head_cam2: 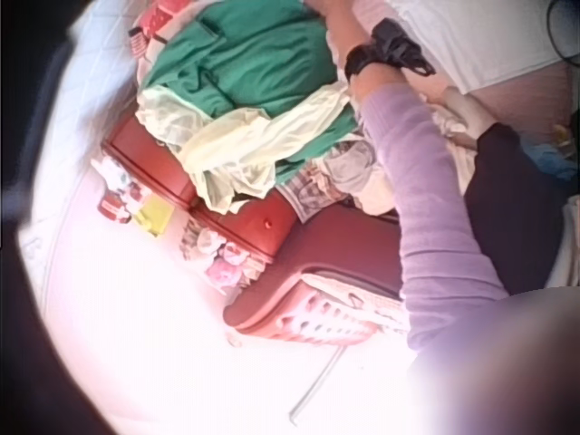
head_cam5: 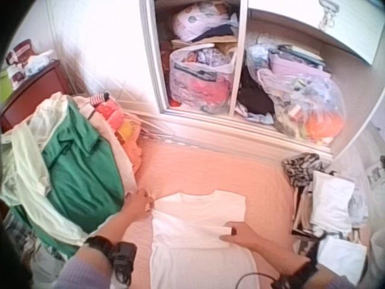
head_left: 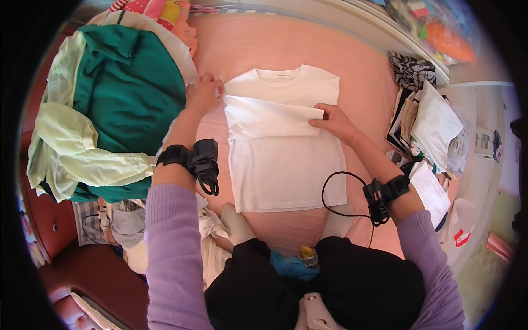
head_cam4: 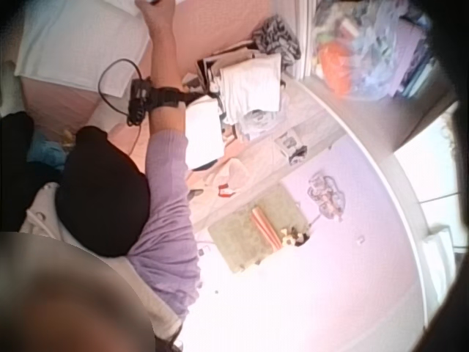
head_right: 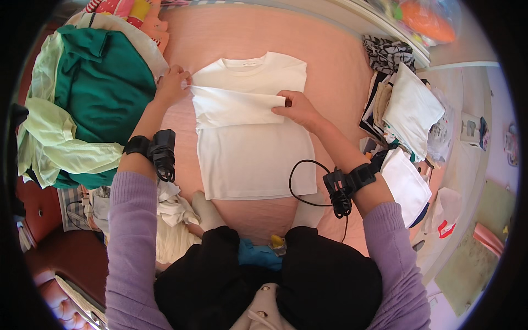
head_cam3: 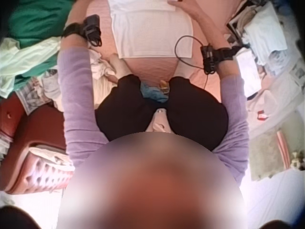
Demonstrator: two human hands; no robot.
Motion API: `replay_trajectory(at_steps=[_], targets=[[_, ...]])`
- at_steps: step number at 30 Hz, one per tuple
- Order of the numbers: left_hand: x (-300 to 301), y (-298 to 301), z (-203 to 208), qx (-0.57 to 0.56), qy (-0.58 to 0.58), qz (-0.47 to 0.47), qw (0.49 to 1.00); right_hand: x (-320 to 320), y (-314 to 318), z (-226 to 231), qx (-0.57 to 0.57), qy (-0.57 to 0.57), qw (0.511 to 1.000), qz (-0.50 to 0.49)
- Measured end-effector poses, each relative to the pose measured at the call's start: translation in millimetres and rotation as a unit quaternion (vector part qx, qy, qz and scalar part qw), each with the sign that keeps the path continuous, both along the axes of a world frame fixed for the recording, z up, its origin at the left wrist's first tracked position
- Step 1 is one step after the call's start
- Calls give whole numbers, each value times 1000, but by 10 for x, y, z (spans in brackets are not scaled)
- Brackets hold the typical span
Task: The person folds several shirts one by one on a pink mat, smoothing each garment and stacking the folded items to the right. The shirts include a white long-sleeve, a white short-sleeve with a graphic, a gray and black raglan, and a cream short-sleeve.
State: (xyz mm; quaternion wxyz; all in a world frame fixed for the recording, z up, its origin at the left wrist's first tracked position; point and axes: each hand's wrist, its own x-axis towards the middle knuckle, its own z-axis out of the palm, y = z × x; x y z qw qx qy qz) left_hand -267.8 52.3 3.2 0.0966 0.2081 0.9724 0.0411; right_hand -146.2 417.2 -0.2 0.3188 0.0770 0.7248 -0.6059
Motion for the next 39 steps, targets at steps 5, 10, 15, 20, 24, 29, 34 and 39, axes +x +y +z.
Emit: replay_trajectory(at_steps=[5, 10, 15, 20, 24, 29, 34, 39], targets=[[-67, 9, 113, 206, -9, -69, 976, 15, -9, -42, -5, 33, 999, -17], [-135, 63, 114, 272, -122, -66, 952, 19, -26, -75, 6, 35, 999, -23], [-171, 79, 35, 177, -93, -45, 979, 23, -31, -123, 21, 35, 999, -16], [-122, 93, -22, 76, 24, -43, 996, 31, -39, -145, 54, 47, 997, -18], [-10, 177, -20, 75, 151, -81, 982, 38, -55, -92, 52, 79, 995, -39], [574, 407, -108, 121, 154, -69, 978, 73, -89, 44, 126, 130, 983, -14], [1098, 488, -241, 128, 72, -71, 987, 95, -145, 84, 165, 178, 970, -22], [1178, 474, -291, 64, 42, -44, 996, 89, -140, 16, 301, 229, 925, 24]])
